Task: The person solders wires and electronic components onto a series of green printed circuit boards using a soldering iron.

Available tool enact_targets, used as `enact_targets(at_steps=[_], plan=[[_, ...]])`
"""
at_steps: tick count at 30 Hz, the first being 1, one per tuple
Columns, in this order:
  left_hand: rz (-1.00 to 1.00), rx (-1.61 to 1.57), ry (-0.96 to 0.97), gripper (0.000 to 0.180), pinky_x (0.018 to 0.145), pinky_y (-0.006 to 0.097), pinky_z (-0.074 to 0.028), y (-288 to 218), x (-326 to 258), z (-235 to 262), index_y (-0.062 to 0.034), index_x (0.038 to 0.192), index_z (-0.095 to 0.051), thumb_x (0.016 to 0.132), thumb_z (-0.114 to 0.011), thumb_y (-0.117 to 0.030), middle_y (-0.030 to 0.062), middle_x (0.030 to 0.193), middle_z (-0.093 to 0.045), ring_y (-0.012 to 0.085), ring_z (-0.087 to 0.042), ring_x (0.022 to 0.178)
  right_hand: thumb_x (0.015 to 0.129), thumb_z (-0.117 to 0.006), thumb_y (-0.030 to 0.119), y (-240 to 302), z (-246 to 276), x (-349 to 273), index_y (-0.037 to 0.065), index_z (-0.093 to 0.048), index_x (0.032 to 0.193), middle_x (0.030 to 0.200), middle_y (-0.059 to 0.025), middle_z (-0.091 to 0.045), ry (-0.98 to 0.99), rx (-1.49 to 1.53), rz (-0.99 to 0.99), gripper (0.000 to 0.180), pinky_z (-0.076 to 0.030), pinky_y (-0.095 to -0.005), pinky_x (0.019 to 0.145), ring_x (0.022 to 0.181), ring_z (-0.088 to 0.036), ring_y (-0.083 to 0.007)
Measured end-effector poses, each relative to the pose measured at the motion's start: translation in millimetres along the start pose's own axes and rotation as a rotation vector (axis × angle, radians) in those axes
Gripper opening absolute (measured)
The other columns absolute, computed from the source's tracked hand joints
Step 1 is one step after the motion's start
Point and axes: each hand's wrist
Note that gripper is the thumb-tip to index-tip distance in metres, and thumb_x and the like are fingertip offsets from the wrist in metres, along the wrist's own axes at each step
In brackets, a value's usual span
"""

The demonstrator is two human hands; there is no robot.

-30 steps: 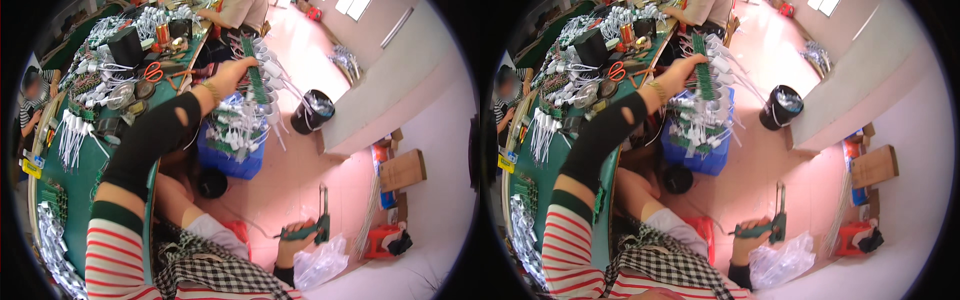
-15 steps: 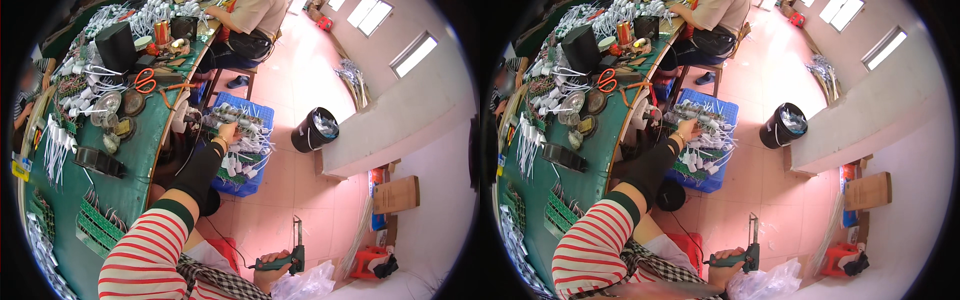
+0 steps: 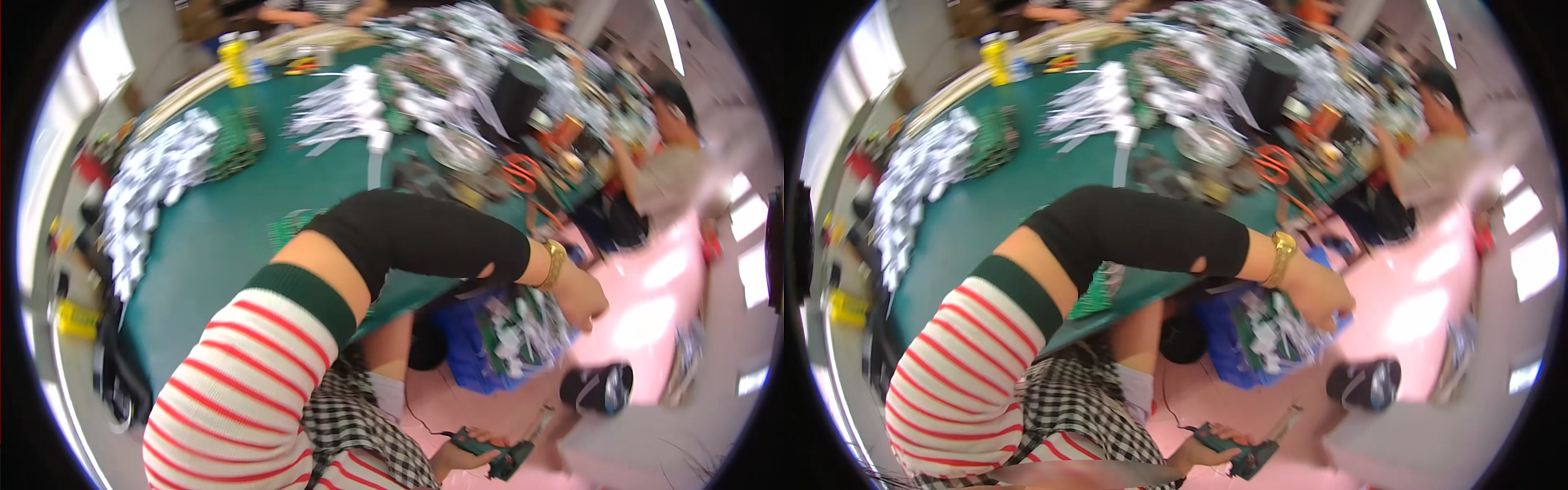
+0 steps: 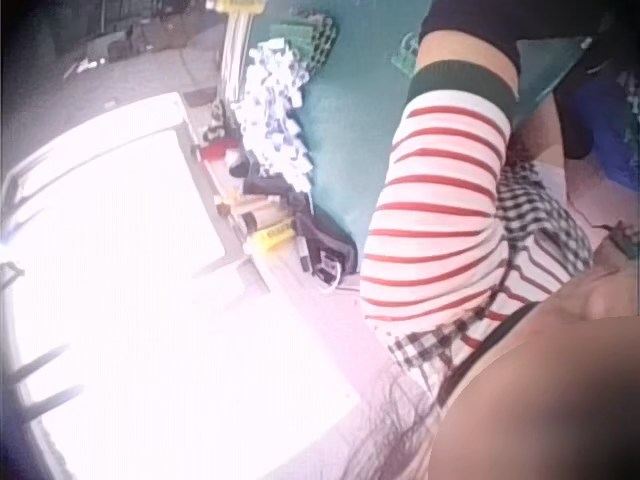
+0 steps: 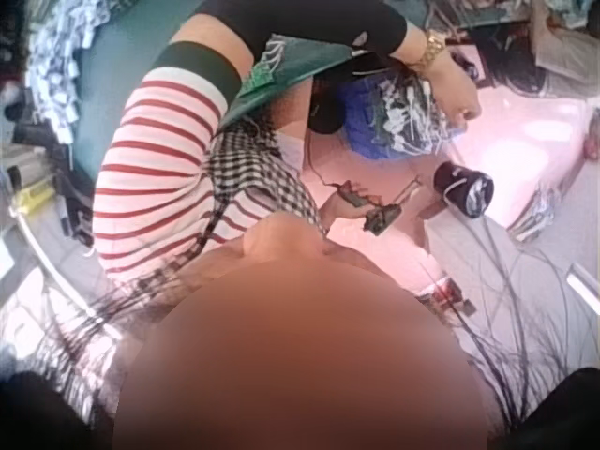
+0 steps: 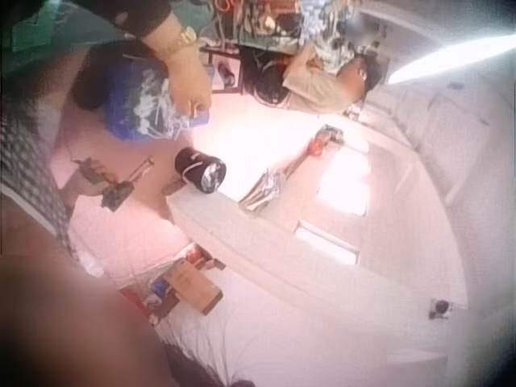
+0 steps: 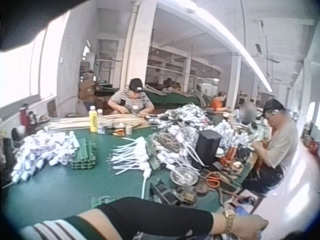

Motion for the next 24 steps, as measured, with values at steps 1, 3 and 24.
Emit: enact_targets(at_steps=[1,3,24], plan=[[-0.111,0.127,-0.049,0.034,0.07,0.047,-0.048,-15.8,-40.9,19.0,-0.0039,0.089,-0.062,0.077,-0.064,-0.036,0.0169,0.078,-0.064,0.0335,-0.063,0.078,0.094,-0.042,0.043,-0.9,-8.7,5.9,0.007,-0.043,0.114,0.069,-0.0026,-0.044,0.023,-0.068,-0.007,0.041,-0.036,-0.0231,0.052,0.057,-0.044,-0.0114],[-0.204,0.45,-0.07,0.036,0.07,0.046,-0.047,-33.1,-127.2,50.3,-0.0048,0.093,-0.061,0.079,-0.064,-0.038,0.0132,0.085,-0.063,0.0319,-0.062,0.084,0.094,-0.043,0.039,-1.9,-27.5,16.9,0.006,-0.042,0.115,0.07,-0.0031,-0.044,0.144,-0.045,-0.029,0.039,-0.036,-0.0231,0.053,0.058,-0.044,-0.0115],[0.639,0.463,-0.145,0.072,0.097,0.065,-0.023,-164.9,-436.9,10.0,-0.0179,0.139,-0.04,0.081,-0.053,-0.059,0.011,0.142,-0.037,0.0358,-0.025,0.136,0.085,-0.057,0.028,-36.3,-128.0,-116.0,0.001,-0.037,0.119,0.066,-0.007,-0.048,0.769,0.022,-0.333,0.048,-0.044,-0.0287,0.048,0.052,-0.048,-0.0141]])
Point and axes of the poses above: each hand's wrist, its own x-axis towards the middle knuckle, its own z-axis out of the back of the hand, y = z × x
